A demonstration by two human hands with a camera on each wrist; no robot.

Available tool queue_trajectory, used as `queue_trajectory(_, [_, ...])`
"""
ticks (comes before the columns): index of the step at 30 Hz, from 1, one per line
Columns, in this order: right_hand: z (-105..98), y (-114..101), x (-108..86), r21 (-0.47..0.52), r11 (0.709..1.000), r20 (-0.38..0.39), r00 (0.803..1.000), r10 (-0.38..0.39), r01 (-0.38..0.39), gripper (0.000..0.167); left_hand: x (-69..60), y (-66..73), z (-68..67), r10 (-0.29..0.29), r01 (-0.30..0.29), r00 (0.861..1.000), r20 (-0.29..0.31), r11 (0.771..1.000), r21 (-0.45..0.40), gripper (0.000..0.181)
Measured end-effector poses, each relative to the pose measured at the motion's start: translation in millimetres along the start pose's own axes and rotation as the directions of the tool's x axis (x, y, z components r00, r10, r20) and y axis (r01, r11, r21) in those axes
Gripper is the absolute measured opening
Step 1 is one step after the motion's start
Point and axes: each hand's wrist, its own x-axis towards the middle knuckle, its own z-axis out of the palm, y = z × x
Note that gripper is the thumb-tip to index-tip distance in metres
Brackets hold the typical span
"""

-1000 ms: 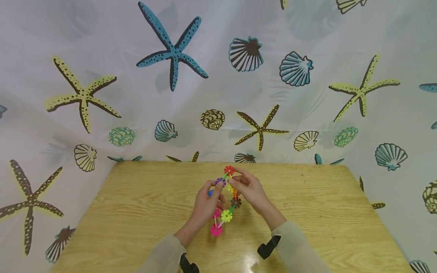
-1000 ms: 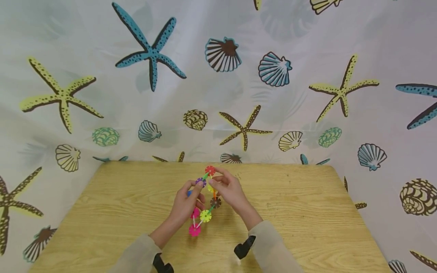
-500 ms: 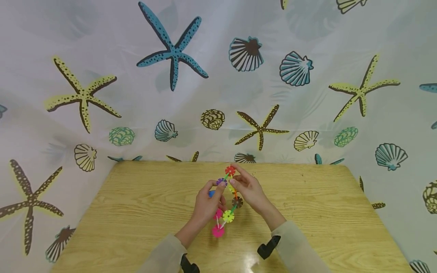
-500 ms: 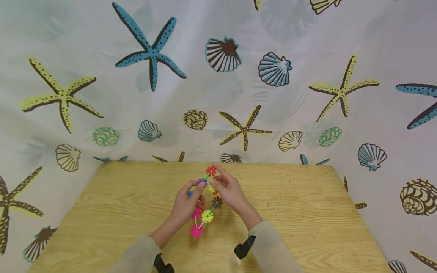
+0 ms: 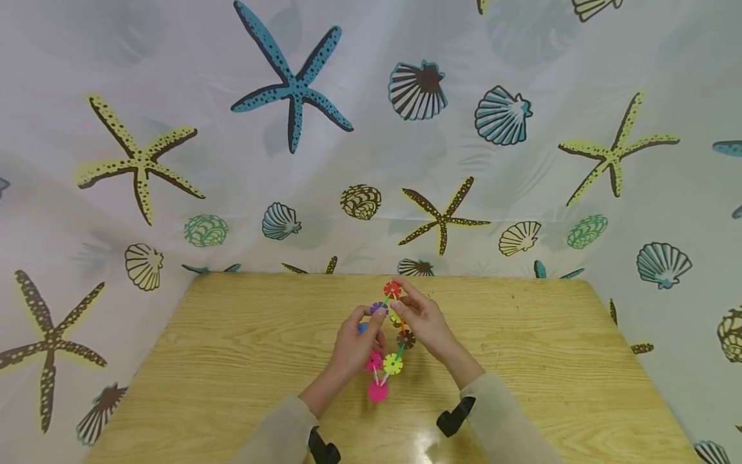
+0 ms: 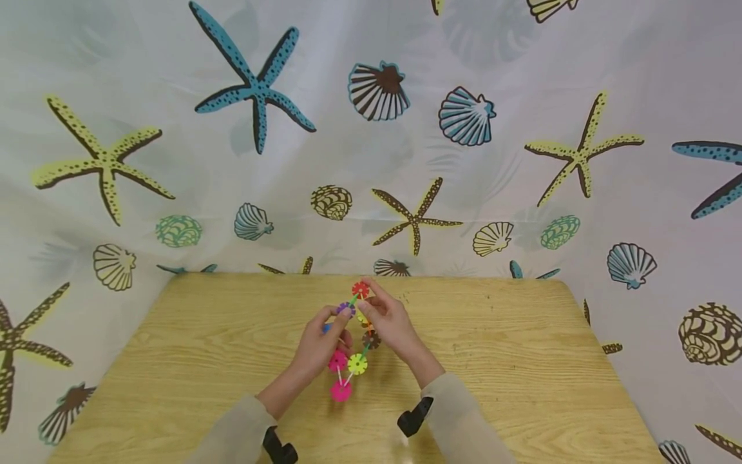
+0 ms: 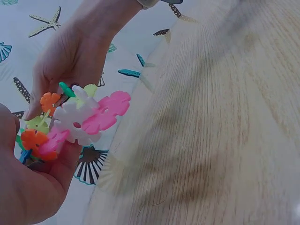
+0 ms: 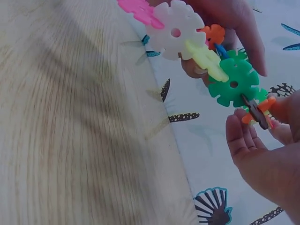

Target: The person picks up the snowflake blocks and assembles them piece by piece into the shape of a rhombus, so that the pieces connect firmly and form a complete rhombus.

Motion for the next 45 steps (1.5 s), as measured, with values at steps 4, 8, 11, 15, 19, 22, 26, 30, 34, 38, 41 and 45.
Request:
queue_trajectory(4, [-3.1, 5.7, 1.7, -0.004, 0.999, 0.007, 0.999, 0.033, -0.033, 0.057, 3.5, -3.2, -1.0, -0.047, 0.048, 0.998, 0.033, 0.998, -0.032, 0.036])
queue_trajectory(8, [-5.4, 12.5, 2.4, 0.001, 0.998, -0.006, 0.997, 0.071, -0.071, 0.057, 7.7, -7.6, -0.8, -0.087, 0.089, 0.996, 0.036, 0.994, -0.066, 0.037])
queue_trajectory(11, [-5.9, 18.3, 1.7, 0.010, 0.993, -0.038, 0.992, 0.118, -0.118, 0.053, 11.3, -11.6, -0.1, -0.100, 0.102, 0.995, 0.023, 0.992, -0.075, 0.040])
queue_trajectory(15, [-4.3, 28.1, -0.4, 0.023, 0.981, -0.087, 0.977, 0.196, -0.195, 0.044, 17.2, -17.9, 1.5, -0.114, 0.114, 0.993, -0.007, 0.991, -0.075, 0.043])
queue_trajectory(19, [-1.0, 35.7, -2.1, 0.056, 0.970, -0.113, 0.964, 0.242, -0.236, 0.036, 23.8, -26.5, 3.0, -0.143, 0.141, 0.989, -0.029, 0.988, -0.069, 0.044])
queue_trajectory(22, [1.7, 38.8, -3.1, 0.066, 0.969, -0.143, 0.959, 0.246, -0.239, 0.032, 28.0, -33.2, 4.1, -0.170, 0.168, 0.985, -0.036, 0.984, -0.064, 0.045])
queue_trajectory(26, [4.0, 43.1, -3.3, 0.080, 0.966, -0.172, 0.951, 0.258, -0.248, 0.030, 30.5, -39.4, 5.7, -0.185, 0.181, 0.982, -0.036, 0.980, -0.080, 0.046])
queue_trajectory(30, [4.2, 48.1, -2.9, 0.118, 0.959, -0.171, 0.947, 0.273, -0.256, 0.029, 33.3, -44.5, 7.5, -0.186, 0.181, 0.982, -0.039, 0.979, -0.098, 0.044])
queue_trajectory(34, [3.9, 53.2, -1.5, 0.129, 0.959, -0.167, 0.947, 0.273, -0.253, 0.028, 35.0, -47.9, 7.6, -0.207, 0.202, 0.977, -0.044, 0.975, -0.094, 0.046])
queue_trajectory(38, [4.0, 55.1, -2.2, 0.115, 0.960, -0.171, 0.947, 0.272, -0.255, 0.026, 33.7, -48.3, 6.1, -0.271, 0.265, 0.962, -0.029, 0.956, -0.122, 0.053])
queue_trajectory(41, [4.0, 57.2, -3.5, 0.108, 0.961, -0.175, 0.946, 0.272, -0.256, 0.025, 33.0, -49.1, 3.3, -0.320, 0.317, 0.948, 0.003, 0.939, -0.132, 0.053])
queue_trajectory(45, [3.3, 59.7, -4.3, 0.111, 0.961, -0.174, 0.948, 0.268, -0.252, 0.026, 32.8, -49.4, -2.7, -0.344, 0.348, 0.937, 0.053, 0.930, -0.114, 0.049])
